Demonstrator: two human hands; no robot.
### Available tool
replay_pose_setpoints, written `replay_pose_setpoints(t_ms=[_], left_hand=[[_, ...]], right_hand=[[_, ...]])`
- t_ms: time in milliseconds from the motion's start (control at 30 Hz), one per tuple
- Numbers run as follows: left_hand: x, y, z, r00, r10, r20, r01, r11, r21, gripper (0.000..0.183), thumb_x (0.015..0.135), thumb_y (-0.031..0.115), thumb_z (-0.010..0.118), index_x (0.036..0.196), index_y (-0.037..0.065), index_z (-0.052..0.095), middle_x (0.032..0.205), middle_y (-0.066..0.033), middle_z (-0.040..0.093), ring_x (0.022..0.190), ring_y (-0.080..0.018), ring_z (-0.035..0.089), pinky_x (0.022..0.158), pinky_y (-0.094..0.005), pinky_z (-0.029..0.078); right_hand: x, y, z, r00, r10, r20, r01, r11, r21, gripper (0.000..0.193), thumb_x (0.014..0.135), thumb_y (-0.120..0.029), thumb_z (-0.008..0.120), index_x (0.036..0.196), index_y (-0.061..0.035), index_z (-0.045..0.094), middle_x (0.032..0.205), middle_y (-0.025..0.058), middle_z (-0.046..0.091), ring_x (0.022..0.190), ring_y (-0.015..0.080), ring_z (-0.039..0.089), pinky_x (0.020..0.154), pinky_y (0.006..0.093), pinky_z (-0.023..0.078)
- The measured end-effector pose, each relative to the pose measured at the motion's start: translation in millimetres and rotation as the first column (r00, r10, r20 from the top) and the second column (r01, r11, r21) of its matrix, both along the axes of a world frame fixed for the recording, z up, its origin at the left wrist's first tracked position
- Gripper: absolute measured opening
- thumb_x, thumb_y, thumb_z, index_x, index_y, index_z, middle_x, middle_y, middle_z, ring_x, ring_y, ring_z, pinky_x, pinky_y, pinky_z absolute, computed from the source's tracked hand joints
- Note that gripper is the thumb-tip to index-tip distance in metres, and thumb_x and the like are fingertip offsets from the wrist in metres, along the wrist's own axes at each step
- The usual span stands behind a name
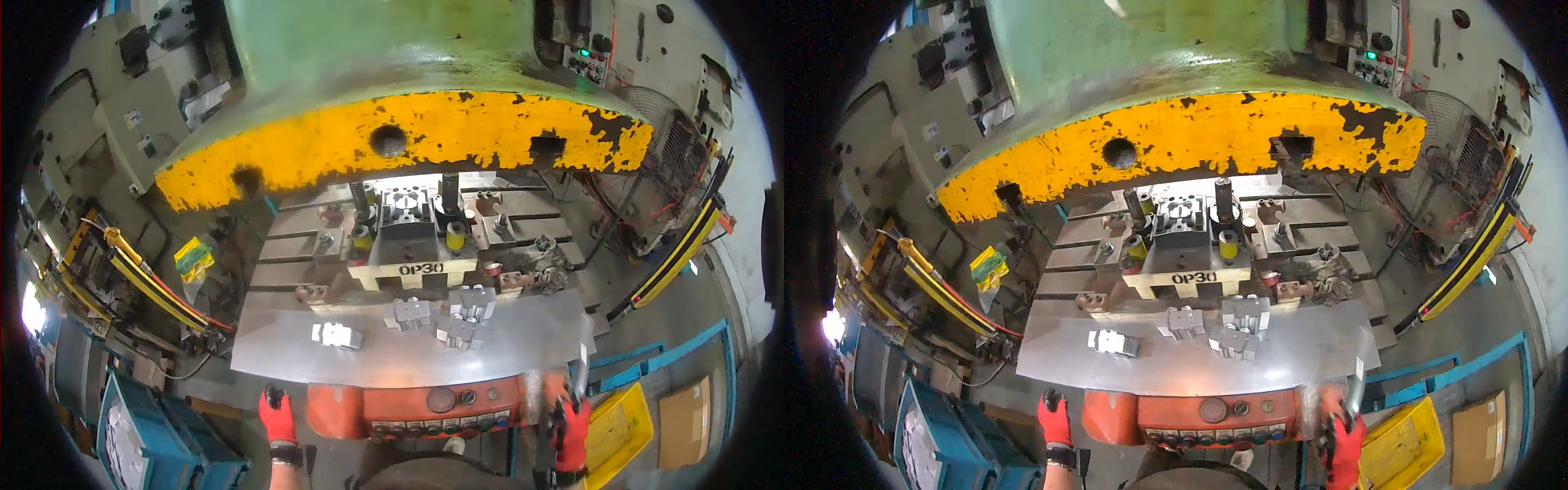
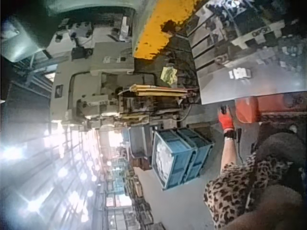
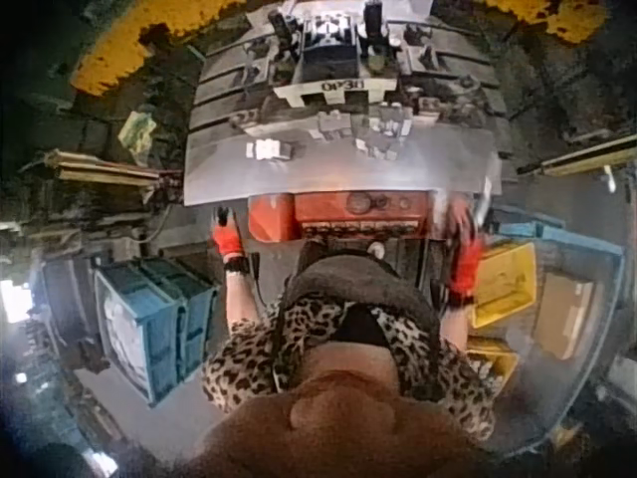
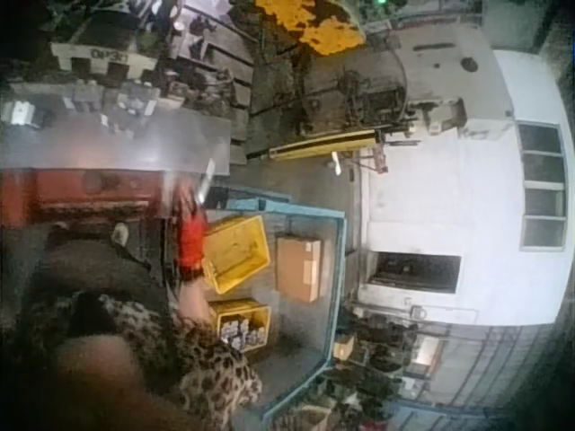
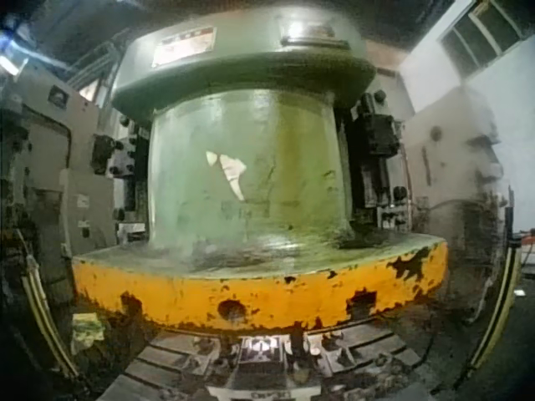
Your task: Operate an industrial stamping press to shape and move metal components between work stages and storage bins.
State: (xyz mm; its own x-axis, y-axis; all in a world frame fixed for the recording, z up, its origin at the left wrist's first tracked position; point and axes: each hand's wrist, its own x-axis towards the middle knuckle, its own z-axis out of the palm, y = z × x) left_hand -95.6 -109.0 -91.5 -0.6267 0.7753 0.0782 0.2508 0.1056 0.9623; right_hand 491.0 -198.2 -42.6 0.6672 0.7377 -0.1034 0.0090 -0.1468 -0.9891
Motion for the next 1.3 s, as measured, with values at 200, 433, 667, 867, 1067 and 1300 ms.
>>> replay_pose_setpoints(t_ms=[200,433,667,867,1067,1300], left_hand=[[42.8,54.4,44.0,0.976,-0.197,-0.093,0.212,0.957,0.2,0.05,0.085,-0.007,0.064,0.134,-0.002,0.053,0.135,-0.0148,0.055,0.12,-0.0248,0.057,0.103,-0.0357,0.048],[61.4,69.6,56.6,0.939,-0.257,-0.227,0.302,0.934,0.191,0.048,0.082,-0.003,0.066,0.129,-0.003,0.057,0.124,-0.0174,0.062,0.118,-0.0278,0.059,0.099,-0.0384,0.048],[55.8,76.6,66.5,0.948,-0.287,-0.135,0.312,0.923,0.226,0.048,0.083,-0.002,0.065,0.13,-0.003,0.056,0.126,-0.0176,0.061,0.117,-0.0281,0.059,0.1,-0.0382,0.048],[63.1,94.5,82.7,0.892,-0.351,-0.285,0.408,0.896,0.174,0.05,0.082,0.0,0.068,0.131,-0.002,0.056,0.127,-0.0176,0.061,0.116,-0.0316,0.059,0.101,-0.0386,0.046],[81.4,100.7,90.4,0.814,-0.342,-0.47,0.469,0.864,0.183,0.051,0.081,0.004,0.071,0.13,0.002,0.059,0.122,-0.0185,0.063,0.112,-0.0359,0.061,0.098,-0.0415,0.047],[91.0,104.1,94.7,0.844,-0.384,-0.375,0.479,0.854,0.204,0.048,0.081,0.003,0.071,0.127,0.001,0.059,0.119,-0.0184,0.064,0.112,-0.0358,0.061,0.098,-0.0422,0.047]], right_hand=[[-110.3,204.5,134.4,0.786,0.602,0.141,-0.609,0.793,0.009,0.031,0.096,-0.026,0.061,0.114,-0.0005,0.06,0.084,0.0069,0.062,0.064,0.0168,0.057,0.055,0.0312,0.046],[-153.3,334.4,158.2,0.699,0.645,0.309,-0.633,0.759,-0.152,0.031,0.095,-0.031,0.058,0.094,0.0007,0.058,0.077,0.0106,0.061,0.054,0.0216,0.059,0.041,0.0383,0.044],[-148.8,346.0,126.3,0.727,0.674,0.133,-0.686,0.708,0.167,0.026,0.097,-0.031,0.059,0.096,-0.0048,0.06,0.07,0.0051,0.058,0.054,0.0162,0.057,0.048,0.0338,0.045],[-165.4,338.4,124.4,0.35,0.377,0.857,-0.397,0.889,-0.229,0.027,0.094,-0.027,0.057,0.104,-0.0021,0.062,0.091,0.0229,0.069,0.091,0.0407,0.067,0.081,0.0495,0.053],[-161.3,332.4,156.9,0.473,0.331,0.817,-0.383,0.912,-0.148,0.03,0.093,-0.028,0.059,0.105,-0.0008,0.061,0.098,0.025,0.069,0.095,0.0425,0.065,0.084,0.0499,0.051],[-160.3,337.8,148.5,0.505,0.489,0.711,-0.516,0.832,-0.205,0.033,0.092,-0.028,0.06,0.103,0.0027,0.062,0.099,0.0282,0.067,0.097,0.0446,0.064,0.085,0.0503,0.05]])
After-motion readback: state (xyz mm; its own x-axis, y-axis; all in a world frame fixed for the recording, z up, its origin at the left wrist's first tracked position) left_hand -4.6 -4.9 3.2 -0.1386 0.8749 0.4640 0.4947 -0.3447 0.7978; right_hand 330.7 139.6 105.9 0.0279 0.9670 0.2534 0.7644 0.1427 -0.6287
